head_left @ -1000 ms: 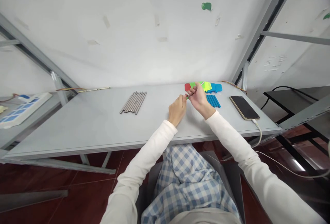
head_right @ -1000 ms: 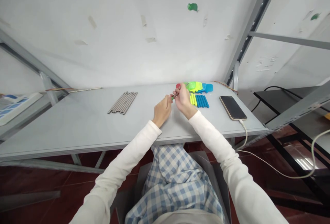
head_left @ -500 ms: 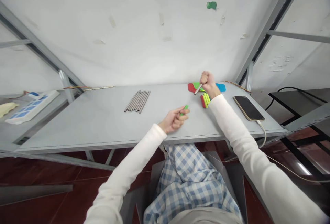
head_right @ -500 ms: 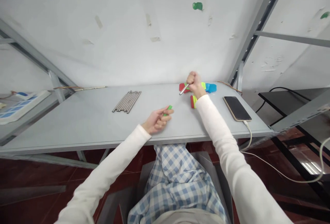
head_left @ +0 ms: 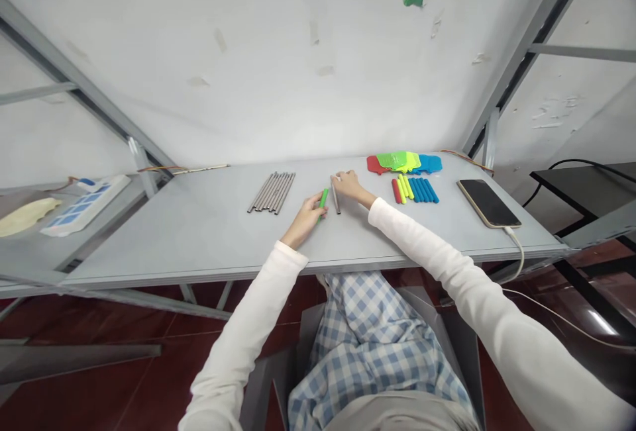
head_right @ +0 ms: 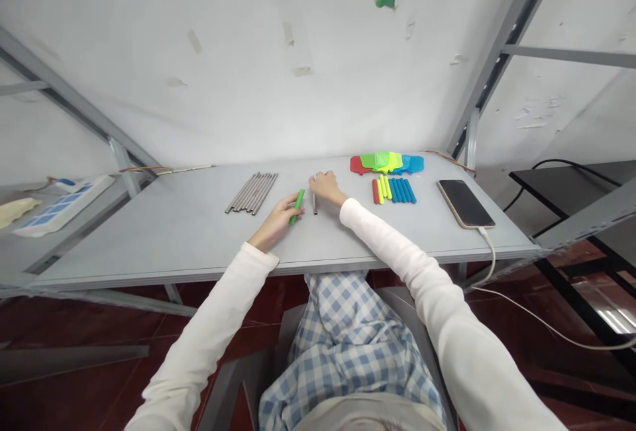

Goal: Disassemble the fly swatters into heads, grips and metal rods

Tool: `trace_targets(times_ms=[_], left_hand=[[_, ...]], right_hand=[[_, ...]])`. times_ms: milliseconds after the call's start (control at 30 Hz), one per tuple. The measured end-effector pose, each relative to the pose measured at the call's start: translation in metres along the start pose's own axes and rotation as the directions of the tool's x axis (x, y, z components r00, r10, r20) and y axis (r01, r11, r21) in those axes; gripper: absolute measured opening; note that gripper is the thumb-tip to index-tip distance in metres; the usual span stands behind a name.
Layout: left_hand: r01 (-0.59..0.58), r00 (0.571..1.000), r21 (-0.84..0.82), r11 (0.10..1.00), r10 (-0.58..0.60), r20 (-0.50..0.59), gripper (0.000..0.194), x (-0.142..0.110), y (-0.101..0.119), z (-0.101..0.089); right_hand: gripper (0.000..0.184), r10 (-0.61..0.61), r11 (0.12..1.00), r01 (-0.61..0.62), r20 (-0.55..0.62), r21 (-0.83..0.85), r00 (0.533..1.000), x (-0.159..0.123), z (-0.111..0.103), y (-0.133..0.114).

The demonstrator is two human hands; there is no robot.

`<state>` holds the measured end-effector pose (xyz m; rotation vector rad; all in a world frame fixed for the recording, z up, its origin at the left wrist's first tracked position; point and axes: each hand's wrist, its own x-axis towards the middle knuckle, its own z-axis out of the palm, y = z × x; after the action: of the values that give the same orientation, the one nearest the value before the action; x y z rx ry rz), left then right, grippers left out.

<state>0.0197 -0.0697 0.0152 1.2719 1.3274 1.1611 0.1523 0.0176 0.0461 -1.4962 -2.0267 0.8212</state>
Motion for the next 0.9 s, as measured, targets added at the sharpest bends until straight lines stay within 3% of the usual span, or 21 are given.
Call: trace_targets(times_ms=[100, 167, 233, 367, 433, 533, 633, 767, 900], left_hand=[[-0.115, 0.992, 0.207, 0.972, 0.123, -0.025, 0.051, 0.01, -0.005, 0.003], [-0.208, 0.977, 0.307, 0.929, 0.214, 0.012, 0.046, 0.014, -0.004, 0.01], [-0.284, 0.958, 0.371, 0.884, 0.278, 0.073, 0.041, 0.016, 0.0, 0.019], [-0.359, 0.933, 0.445, 0.82, 0.304, 0.192, 0.041, 0.015, 0.009, 0.023], [-0.367, 0.929, 0.565, 0.739, 0.322, 0.183, 0.042, 0.016, 0.01, 0.014], [-0.225, 0.951, 0.824, 0.519, 0.302, 0.07, 0.043, 0.019, 0.008, -0.013], [-0.011, 0.988, 0.926, 0.376, 0.145, -0.047, 0.048, 0.023, 0.005, -0.047], [0.121, 0.991, 0.928, 0.352, 0.014, -0.135, 0.06, 0.027, 0.004, -0.081], [0.174, 0.983, 0.917, 0.36, -0.003, -0.185, 0.073, 0.033, 0.007, -0.097]], right_hand=[[0.029, -0.15, 0.975, 0.155, -0.043, 0.162, 0.988, -0.019, 0.0, 0.003], [0.022, -0.278, 0.919, 0.29, -0.084, 0.268, 0.957, -0.031, 0.0, 0.008], [0.01, -0.332, 0.88, 0.361, -0.142, 0.308, 0.932, -0.038, -0.002, 0.016], [0.011, -0.24, 0.867, 0.287, -0.161, 0.408, 0.957, -0.035, -0.016, 0.04], [0.016, -0.175, 0.887, 0.235, -0.184, 0.397, 0.967, -0.028, -0.03, 0.054], [0.019, -0.121, 0.953, 0.172, -0.208, 0.248, 0.971, -0.018, -0.056, 0.072], [0.022, -0.127, 0.99, 0.133, -0.119, 0.042, 0.985, -0.009, -0.079, 0.087], [0.029, -0.204, 0.946, 0.199, 0.007, -0.258, 0.979, -0.005, -0.088, 0.101], [0.038, -0.273, 0.839, 0.223, -0.028, -0.496, 0.962, -0.02, -0.089, 0.108]])
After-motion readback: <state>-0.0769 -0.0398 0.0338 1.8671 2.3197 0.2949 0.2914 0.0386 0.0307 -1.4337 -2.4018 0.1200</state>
